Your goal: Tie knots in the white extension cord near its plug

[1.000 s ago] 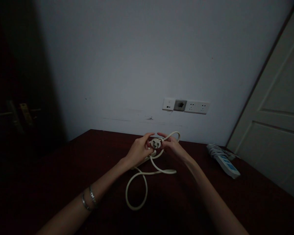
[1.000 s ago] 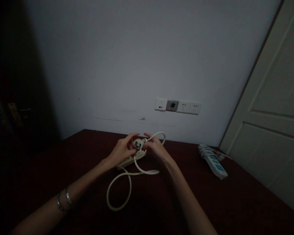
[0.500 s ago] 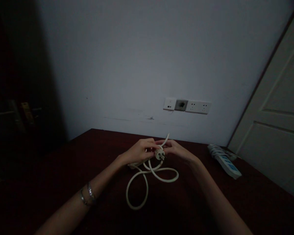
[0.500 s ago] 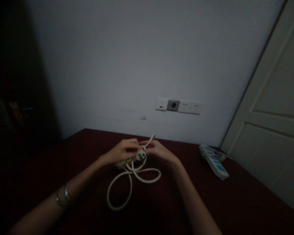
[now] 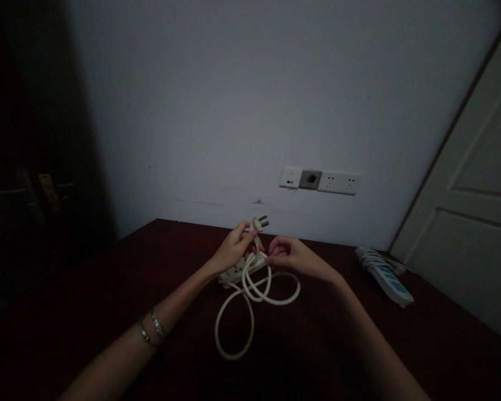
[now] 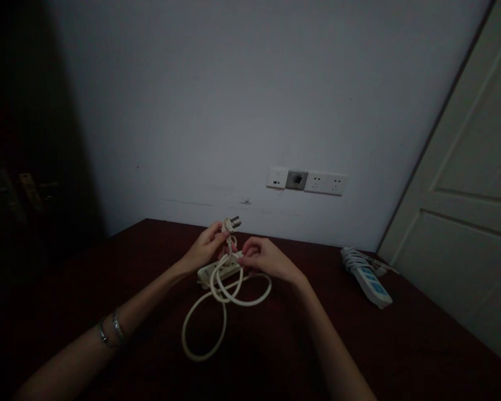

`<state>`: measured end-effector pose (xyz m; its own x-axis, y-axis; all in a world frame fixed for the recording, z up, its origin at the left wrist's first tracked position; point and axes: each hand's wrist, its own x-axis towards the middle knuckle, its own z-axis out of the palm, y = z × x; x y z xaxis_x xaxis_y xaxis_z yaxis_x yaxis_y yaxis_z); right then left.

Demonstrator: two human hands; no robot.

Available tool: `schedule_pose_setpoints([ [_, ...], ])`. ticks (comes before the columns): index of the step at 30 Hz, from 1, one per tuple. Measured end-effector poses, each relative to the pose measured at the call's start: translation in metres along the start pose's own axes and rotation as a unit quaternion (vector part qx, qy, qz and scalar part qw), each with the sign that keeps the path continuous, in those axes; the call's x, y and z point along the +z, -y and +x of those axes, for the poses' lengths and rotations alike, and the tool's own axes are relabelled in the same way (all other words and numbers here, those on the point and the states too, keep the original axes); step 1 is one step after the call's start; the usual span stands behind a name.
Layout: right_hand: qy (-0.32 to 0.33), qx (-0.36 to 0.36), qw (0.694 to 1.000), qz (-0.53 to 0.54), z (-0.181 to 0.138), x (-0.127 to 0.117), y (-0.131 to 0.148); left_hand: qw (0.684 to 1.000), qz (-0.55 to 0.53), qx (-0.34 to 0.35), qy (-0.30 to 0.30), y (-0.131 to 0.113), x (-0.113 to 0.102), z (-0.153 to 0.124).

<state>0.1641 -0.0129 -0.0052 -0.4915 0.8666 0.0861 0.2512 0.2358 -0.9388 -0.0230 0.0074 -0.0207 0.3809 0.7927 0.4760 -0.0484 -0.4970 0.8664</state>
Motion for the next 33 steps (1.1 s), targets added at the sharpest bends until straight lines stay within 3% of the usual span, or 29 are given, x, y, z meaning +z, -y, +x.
schedule_pose_setpoints([
  [9, -0.004, 0.023, 1.000, -0.006, 0.013, 0.011, -0.020, 0.999, -0.036, 0.032, -0.025, -0.009, 0.003, -0.002],
  [16, -0.015, 0.056, 0.995, -0.080, 0.013, 0.002, -0.023, 0.994, -0.087, 0.069, -0.005, -0.029, 0.029, -0.018],
  [23, 0.030, 0.092, 0.989, -0.112, 0.004, -0.009, -0.012, 0.991, -0.095, 0.087, -0.036, -0.044, 0.045, -0.029],
  [28, 0.077, 0.024, 0.989, -0.121, -0.011, -0.017, 0.004, 0.995, -0.072, 0.037, -0.064, -0.038, 0.041, -0.021],
  [33, 0.163, -0.078, 0.981, 0.063, -0.022, -0.004, 0.027, 0.983, -0.026, 0.049, -0.173, -0.034, 0.038, -0.017],
])
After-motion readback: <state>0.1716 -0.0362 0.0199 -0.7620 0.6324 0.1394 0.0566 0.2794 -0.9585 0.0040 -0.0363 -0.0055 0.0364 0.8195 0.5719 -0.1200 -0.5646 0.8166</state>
